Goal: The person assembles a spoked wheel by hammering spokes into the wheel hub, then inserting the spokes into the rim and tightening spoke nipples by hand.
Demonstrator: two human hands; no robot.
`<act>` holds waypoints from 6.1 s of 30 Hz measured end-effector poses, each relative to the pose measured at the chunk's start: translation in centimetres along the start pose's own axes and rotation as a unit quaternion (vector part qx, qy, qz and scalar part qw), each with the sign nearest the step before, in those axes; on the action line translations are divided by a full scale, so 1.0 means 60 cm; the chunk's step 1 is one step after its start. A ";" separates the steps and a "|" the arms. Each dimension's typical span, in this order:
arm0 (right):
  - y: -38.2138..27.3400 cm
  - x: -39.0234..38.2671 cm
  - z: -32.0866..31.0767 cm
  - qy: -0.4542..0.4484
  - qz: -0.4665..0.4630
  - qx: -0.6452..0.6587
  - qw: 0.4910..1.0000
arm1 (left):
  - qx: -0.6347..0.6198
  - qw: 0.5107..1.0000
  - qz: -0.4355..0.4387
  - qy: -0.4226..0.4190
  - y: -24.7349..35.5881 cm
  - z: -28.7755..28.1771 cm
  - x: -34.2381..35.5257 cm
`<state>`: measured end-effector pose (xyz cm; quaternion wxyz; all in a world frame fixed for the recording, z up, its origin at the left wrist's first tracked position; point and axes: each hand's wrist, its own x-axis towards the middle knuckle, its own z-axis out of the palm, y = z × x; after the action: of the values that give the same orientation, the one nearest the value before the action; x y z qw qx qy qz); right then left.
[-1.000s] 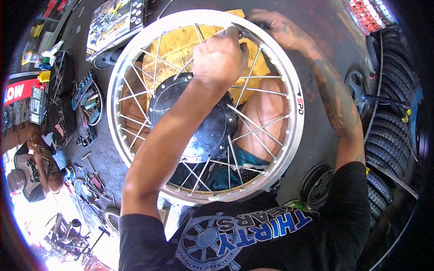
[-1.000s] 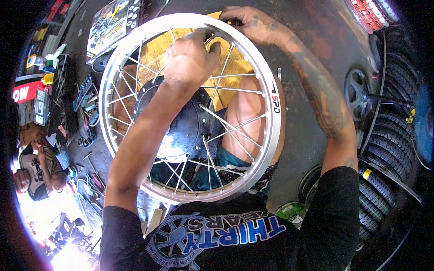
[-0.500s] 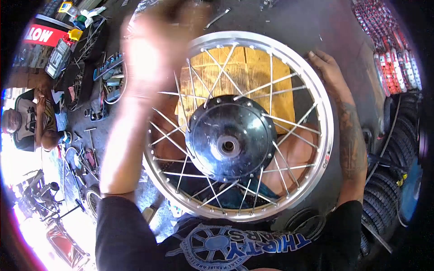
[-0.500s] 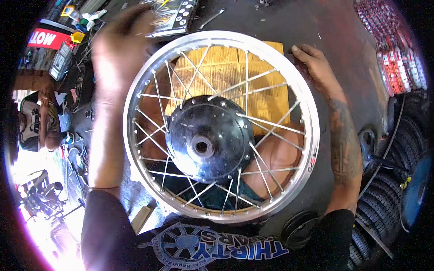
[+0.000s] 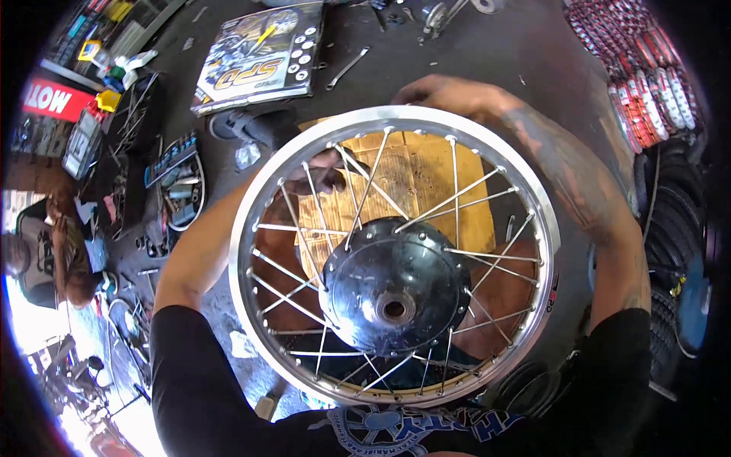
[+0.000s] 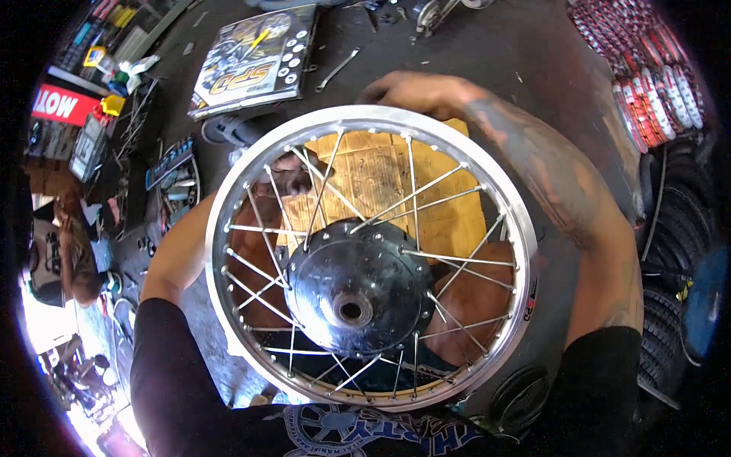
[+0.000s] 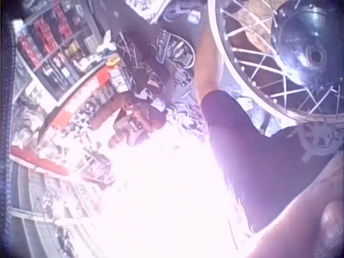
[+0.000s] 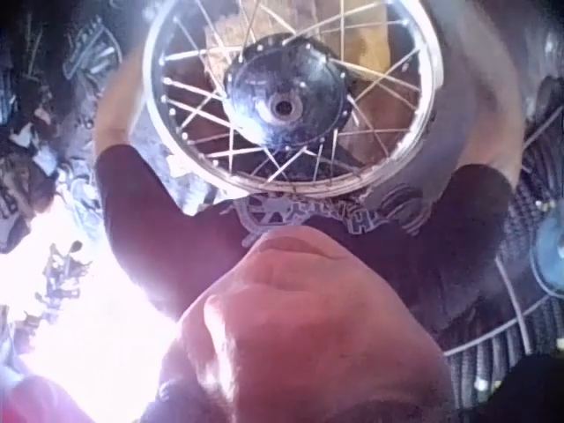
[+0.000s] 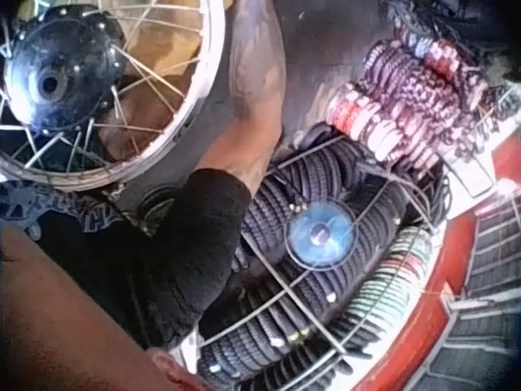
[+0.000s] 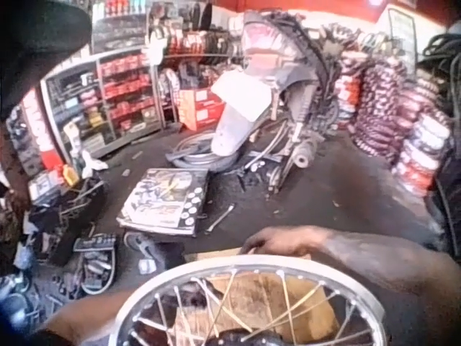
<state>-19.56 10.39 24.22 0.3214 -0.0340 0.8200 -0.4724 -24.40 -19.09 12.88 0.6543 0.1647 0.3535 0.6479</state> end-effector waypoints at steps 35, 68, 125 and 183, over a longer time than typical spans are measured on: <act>0.104 -0.054 0.015 0.094 0.028 0.088 0.991 | 0.708 0.491 0.043 0.505 -0.010 0.327 0.095; 0.009 -0.006 -0.021 -0.078 -0.265 -0.018 0.961 | 0.728 0.451 0.038 0.514 -0.020 0.321 0.106; 0.061 0.007 0.010 -0.039 -0.246 0.094 0.964 | 0.674 0.437 0.072 0.592 -0.017 0.320 0.123; 0.014 -0.098 0.013 0.051 -0.092 0.008 0.994 | 0.698 0.459 0.176 0.521 -0.034 0.337 -0.002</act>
<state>-14.24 12.38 26.17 0.2347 -0.0828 0.8246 -0.5081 -9.22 -14.51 25.59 -0.1129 0.2571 0.9263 0.2512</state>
